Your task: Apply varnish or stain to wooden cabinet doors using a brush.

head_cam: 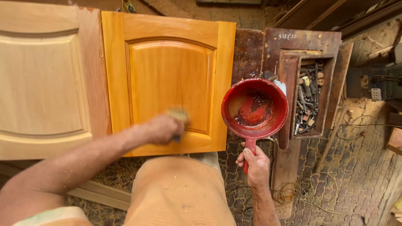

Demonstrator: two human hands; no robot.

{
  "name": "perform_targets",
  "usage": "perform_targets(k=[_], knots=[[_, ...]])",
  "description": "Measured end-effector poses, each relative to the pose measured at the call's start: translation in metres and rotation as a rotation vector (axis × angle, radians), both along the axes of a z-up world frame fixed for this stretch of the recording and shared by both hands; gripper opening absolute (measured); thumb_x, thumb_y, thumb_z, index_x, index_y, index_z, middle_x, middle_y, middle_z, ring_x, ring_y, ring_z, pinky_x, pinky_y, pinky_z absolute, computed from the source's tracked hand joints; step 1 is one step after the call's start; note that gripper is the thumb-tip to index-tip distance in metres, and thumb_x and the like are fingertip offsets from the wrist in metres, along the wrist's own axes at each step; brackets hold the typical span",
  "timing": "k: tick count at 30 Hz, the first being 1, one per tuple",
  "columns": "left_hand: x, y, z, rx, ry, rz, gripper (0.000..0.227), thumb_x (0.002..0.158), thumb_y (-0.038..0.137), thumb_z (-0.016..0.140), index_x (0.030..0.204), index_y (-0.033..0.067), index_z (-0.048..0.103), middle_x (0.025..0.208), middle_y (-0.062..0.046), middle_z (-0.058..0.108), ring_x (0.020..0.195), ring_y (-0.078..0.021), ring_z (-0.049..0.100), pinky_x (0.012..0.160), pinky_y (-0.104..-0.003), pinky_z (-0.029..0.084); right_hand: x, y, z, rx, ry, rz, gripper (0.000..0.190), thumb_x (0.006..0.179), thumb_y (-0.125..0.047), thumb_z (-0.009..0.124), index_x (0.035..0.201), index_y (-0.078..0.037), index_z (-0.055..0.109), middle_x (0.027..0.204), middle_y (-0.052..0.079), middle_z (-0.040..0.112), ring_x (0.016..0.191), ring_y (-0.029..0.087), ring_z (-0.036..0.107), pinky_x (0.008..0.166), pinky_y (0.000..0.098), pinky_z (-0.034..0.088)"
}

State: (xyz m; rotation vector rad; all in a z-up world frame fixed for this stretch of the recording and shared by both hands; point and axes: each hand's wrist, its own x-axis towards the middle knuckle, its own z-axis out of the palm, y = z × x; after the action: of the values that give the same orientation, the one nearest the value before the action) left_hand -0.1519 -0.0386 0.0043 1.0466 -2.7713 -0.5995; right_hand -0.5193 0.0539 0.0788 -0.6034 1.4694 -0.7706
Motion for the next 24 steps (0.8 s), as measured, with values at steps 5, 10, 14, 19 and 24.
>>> perform_targets(k=[5,10,14,19,24], knots=[[-0.014,-0.049,-0.056,0.602,0.173,0.011,0.02,0.083,0.023,0.068,0.1,0.0239,0.078,0.091,-0.009,0.076,0.079,-0.0352,0.072,0.067,-0.048,0.057,0.0,-0.001,-0.001,0.015,-0.007,-0.056,0.032,0.1,-0.015,0.061,0.121,0.009,0.062,0.074,0.008,0.064,0.063,0.015,0.057,0.063,0.0313,0.053],[-0.007,-0.115,-0.03,0.054,0.145,0.278,0.006,0.087,0.013,0.063,0.09,0.0107,0.068,0.088,-0.009,0.072,0.082,-0.0327,0.071,0.068,-0.045,0.058,0.001,0.002,0.007,0.003,0.029,-0.047,0.033,0.1,-0.016,0.06,0.124,0.007,0.063,0.075,0.008,0.063,0.064,0.014,0.057,0.065,0.0307,0.053],[-0.063,-0.038,-0.023,0.083,-0.261,-0.35,0.013,0.086,0.016,0.062,0.084,0.0086,0.073,0.089,-0.013,0.074,0.085,-0.0278,0.073,0.076,-0.045,0.06,-0.002,0.002,0.005,0.041,0.023,-0.06,0.033,0.1,-0.015,0.06,0.121,0.009,0.062,0.074,0.008,0.064,0.062,0.015,0.058,0.062,0.0319,0.053],[-0.1,-0.044,-0.039,0.621,0.207,-0.212,0.014,0.091,0.022,0.065,0.085,0.0123,0.072,0.081,-0.015,0.074,0.074,-0.0341,0.071,0.067,-0.047,0.057,-0.012,0.007,0.009,-0.003,0.014,-0.089,0.033,0.1,-0.014,0.059,0.124,0.009,0.061,0.074,0.008,0.064,0.064,0.015,0.058,0.063,0.0315,0.053],[-0.047,-0.161,-0.059,0.457,0.593,0.594,0.013,0.089,0.021,0.069,0.08,0.0119,0.073,0.075,-0.013,0.073,0.065,-0.0284,0.072,0.061,-0.04,0.057,-0.014,0.001,0.001,0.038,0.09,-0.105,0.033,0.1,-0.013,0.057,0.124,0.009,0.06,0.073,0.009,0.063,0.062,0.017,0.059,0.062,0.0328,0.052]])
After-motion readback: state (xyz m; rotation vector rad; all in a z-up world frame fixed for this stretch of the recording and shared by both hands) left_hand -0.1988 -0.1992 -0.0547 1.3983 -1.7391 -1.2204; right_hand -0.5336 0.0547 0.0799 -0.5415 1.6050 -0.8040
